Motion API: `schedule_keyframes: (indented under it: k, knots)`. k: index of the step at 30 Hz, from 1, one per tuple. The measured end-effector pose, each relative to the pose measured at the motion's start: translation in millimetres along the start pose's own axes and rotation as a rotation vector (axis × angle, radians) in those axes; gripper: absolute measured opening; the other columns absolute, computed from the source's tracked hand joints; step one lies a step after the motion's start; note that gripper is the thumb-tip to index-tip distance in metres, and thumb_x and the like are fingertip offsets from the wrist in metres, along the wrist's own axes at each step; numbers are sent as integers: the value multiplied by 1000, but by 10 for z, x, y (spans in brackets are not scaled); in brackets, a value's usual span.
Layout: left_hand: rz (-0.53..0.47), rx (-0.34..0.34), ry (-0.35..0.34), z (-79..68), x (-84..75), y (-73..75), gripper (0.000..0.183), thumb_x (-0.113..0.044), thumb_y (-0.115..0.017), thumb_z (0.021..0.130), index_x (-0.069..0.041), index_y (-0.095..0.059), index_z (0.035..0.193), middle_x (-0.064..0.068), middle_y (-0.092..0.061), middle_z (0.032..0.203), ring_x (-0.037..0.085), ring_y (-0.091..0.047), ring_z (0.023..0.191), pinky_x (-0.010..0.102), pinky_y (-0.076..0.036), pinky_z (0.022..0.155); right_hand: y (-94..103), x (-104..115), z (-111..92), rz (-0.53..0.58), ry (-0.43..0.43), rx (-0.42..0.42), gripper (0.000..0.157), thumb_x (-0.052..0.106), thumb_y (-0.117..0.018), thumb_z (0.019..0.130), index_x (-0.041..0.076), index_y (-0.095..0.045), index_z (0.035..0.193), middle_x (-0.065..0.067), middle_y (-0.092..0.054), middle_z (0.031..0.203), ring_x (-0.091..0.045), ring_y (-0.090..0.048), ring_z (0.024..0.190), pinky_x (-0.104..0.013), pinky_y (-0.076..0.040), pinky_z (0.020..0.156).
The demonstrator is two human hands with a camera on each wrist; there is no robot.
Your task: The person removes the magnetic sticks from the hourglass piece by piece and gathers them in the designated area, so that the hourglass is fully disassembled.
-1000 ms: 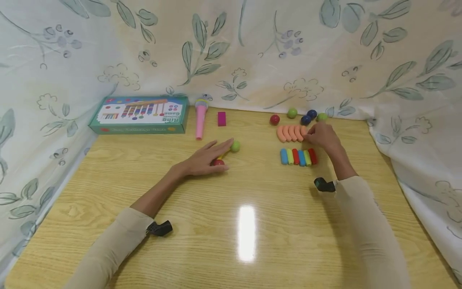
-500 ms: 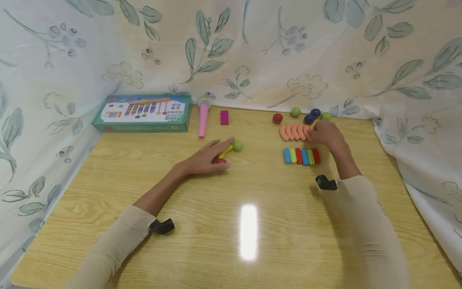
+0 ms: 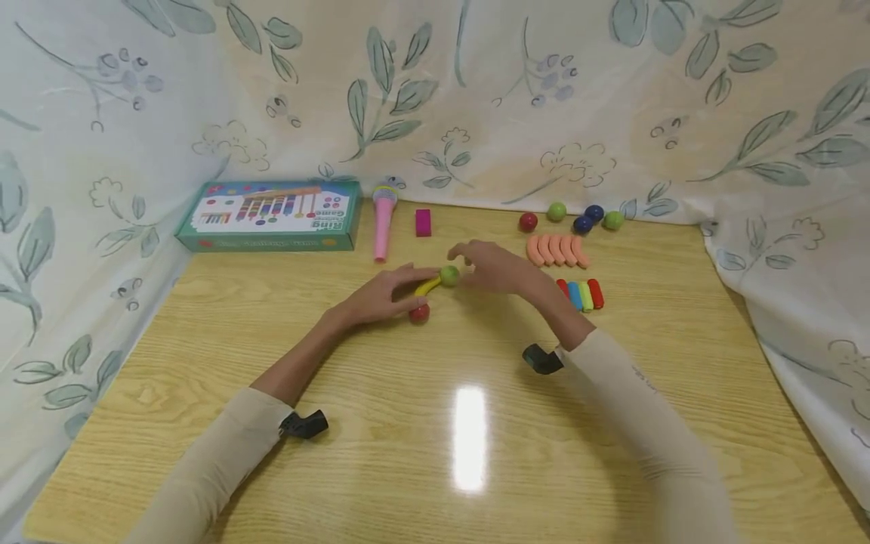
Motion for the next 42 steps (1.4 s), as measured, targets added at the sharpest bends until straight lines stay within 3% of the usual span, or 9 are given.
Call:
schedule_keyframes:
  k: [3,7,14,20,25,35,38,42]
  knots:
    - [21,3,-29,7,-22,-3,58,-39,-61,104,-23,-49,157,1,-54,159,22,-50,147,48,-36,126,-128,127,133,-55,28,23,41,6,-69,98,-4,-59,136,-27,-64,124,-38,-67,109,-52,-57,96]
    - [35,7,-72,11,-76,-6,56,-36,-59,105,-17,-49,157,3,-51,162,20,-46,153,44,-17,135,-211,177,192,-90,-21,27,34,5,-70,98,-3,-62,130,-24,-66,124,-38,-66,115,-53,-55,101]
    - [69,26,-74,-12,-134,-1,57,-38,-58,105,-15,-49,157,4,-49,162,19,-44,154,45,-16,135,-223,193,201,-104,-8,-5,30,5,-69,98,-6,-65,126,-25,-68,122,-37,-67,113,-52,-56,101]
    - [94,48,-59,-27,-147,1,58,-41,-55,106,-17,-47,158,4,-46,165,23,-42,155,46,-16,135,-179,161,152,-164,-93,3,37,7,-67,100,-7,-61,134,-27,-64,128,-41,-65,116,-53,-55,101]
    - [115,63,-57,-45,-158,-7,59,-42,-55,106,-17,-45,159,2,-43,167,22,-39,157,46,-15,135,-119,148,63,-146,-96,-16,38,6,-67,99,-9,-61,133,-28,-65,127,-41,-64,115,-53,-54,101]
    - [99,42,-92,-52,-174,8,60,-40,-54,107,-15,-43,160,3,-44,166,20,-39,157,42,-15,136,249,34,-179,-47,-55,-138,37,0,-64,96,-9,-61,131,-27,-67,119,-33,-65,96,-47,-57,85]
    - [80,29,-98,-63,-171,11,60,-41,-54,106,-16,-44,160,3,-46,165,22,-40,157,43,-15,136,467,-32,-300,-8,-84,-184,42,-1,-64,98,-9,-55,138,-28,-64,124,-39,-67,104,-51,-58,88]
    - [63,16,-76,-88,-175,16,58,-42,-58,104,-18,-49,157,2,-49,163,29,-40,156,49,-25,132,762,-145,-448,-14,-186,-246,46,-1,-63,98,-10,-50,141,-31,-59,130,-46,-63,112,-57,-55,93]
Point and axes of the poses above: each hand's wrist, its own z-axis towards the middle knuckle, its own y-axis out of the back of the hand, x = y × z, the point moved 4 cm from there along z, towards the middle knuckle
